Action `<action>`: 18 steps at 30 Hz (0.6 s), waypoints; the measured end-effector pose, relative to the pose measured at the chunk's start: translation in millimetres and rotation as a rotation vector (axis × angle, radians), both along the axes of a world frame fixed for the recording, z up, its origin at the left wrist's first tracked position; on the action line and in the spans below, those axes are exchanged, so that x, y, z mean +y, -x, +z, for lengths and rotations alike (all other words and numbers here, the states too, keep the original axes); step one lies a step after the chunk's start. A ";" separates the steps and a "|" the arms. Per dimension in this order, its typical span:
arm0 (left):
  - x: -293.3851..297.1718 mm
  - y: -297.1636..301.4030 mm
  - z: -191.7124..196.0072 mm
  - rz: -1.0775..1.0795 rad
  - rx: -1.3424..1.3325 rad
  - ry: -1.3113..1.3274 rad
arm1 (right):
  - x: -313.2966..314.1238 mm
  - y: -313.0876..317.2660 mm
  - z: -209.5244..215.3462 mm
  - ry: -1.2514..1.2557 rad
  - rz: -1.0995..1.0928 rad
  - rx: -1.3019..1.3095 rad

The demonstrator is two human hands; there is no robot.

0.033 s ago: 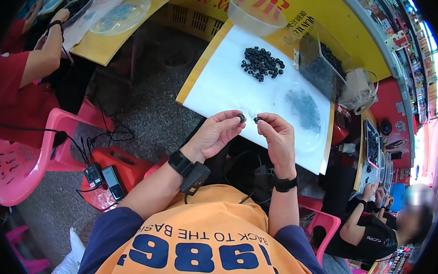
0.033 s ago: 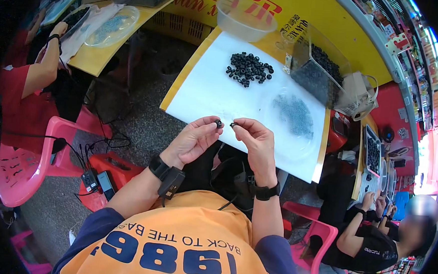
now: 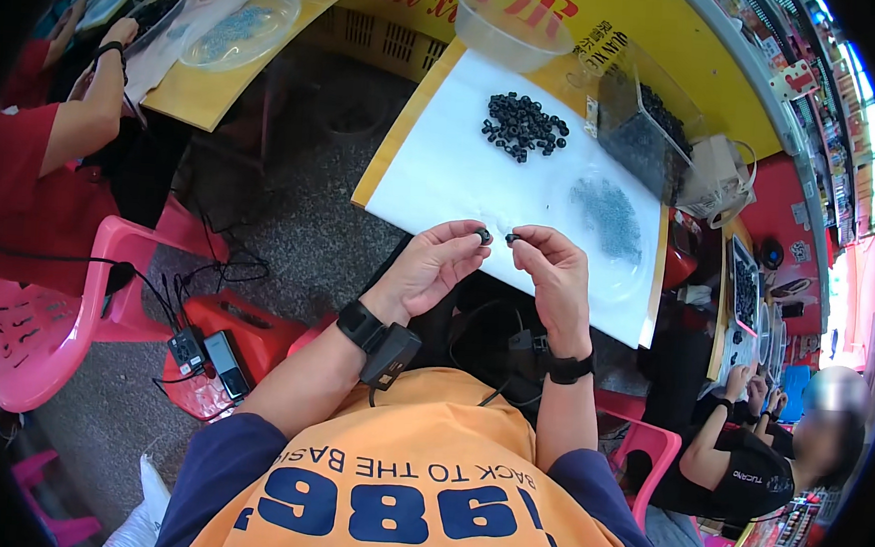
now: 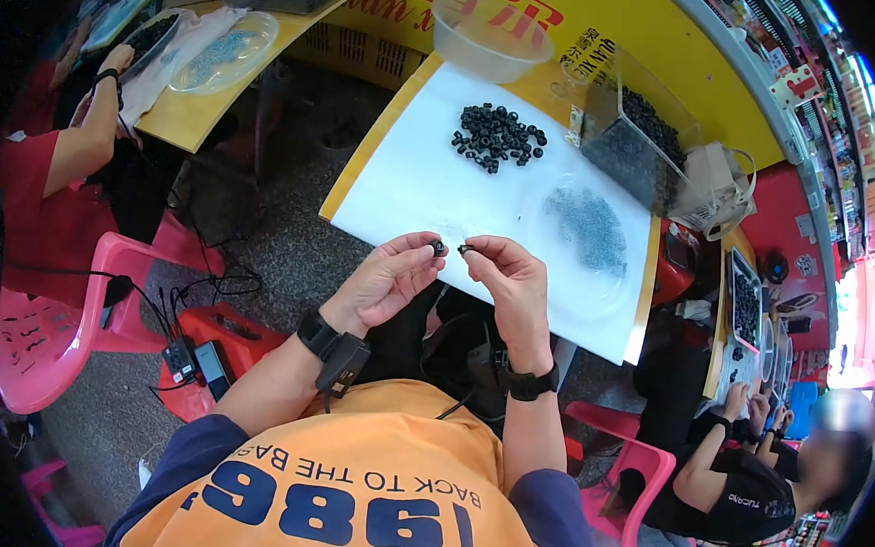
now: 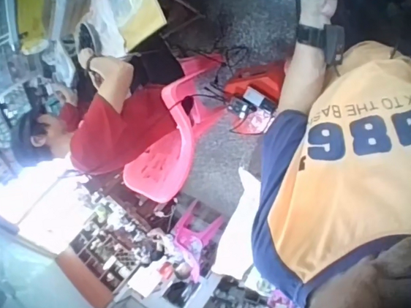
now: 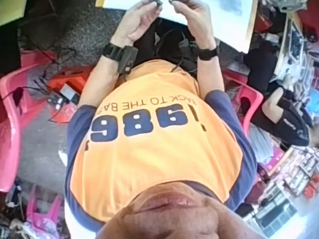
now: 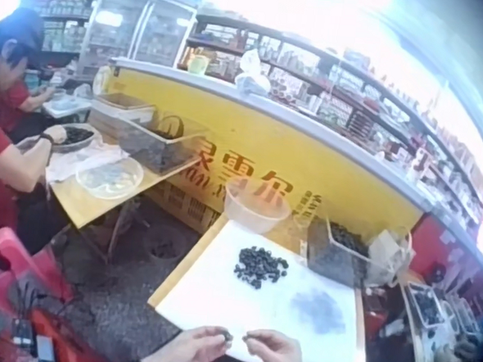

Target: The worker is assembling small black plastic components and placing them on a work surface.

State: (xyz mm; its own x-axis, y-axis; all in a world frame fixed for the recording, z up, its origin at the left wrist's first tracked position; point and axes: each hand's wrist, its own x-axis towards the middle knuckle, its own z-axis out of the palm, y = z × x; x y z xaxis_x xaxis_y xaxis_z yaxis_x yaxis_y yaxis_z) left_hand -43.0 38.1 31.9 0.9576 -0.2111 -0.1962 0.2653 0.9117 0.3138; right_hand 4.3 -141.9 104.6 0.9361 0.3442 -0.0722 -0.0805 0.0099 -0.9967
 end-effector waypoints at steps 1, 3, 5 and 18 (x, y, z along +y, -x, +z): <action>-0.5 0.4 -0.3 -0.006 -0.004 -0.021 | 3.9 3.4 3.7 0.031 -0.009 -0.027; -0.7 0.8 -1.9 -0.017 -0.016 -0.045 | 9.6 8.8 8.8 0.100 -0.023 -0.070; -1.4 0.5 -3.1 -0.029 -0.039 -0.051 | 12.4 13.2 12.4 0.181 -0.034 -0.103; -3.9 -0.1 2.2 0.031 -0.077 -0.217 | 16.5 22.5 6.8 0.322 -0.067 -0.245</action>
State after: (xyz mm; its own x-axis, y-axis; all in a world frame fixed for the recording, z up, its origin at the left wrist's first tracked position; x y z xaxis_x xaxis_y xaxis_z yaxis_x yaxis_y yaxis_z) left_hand -42.9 34.2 34.1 0.9768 -0.1427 -0.1598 0.2063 0.8280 0.5215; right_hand -18.1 -125.3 111.4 0.9586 0.2779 0.0617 0.1499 -0.3083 -0.9394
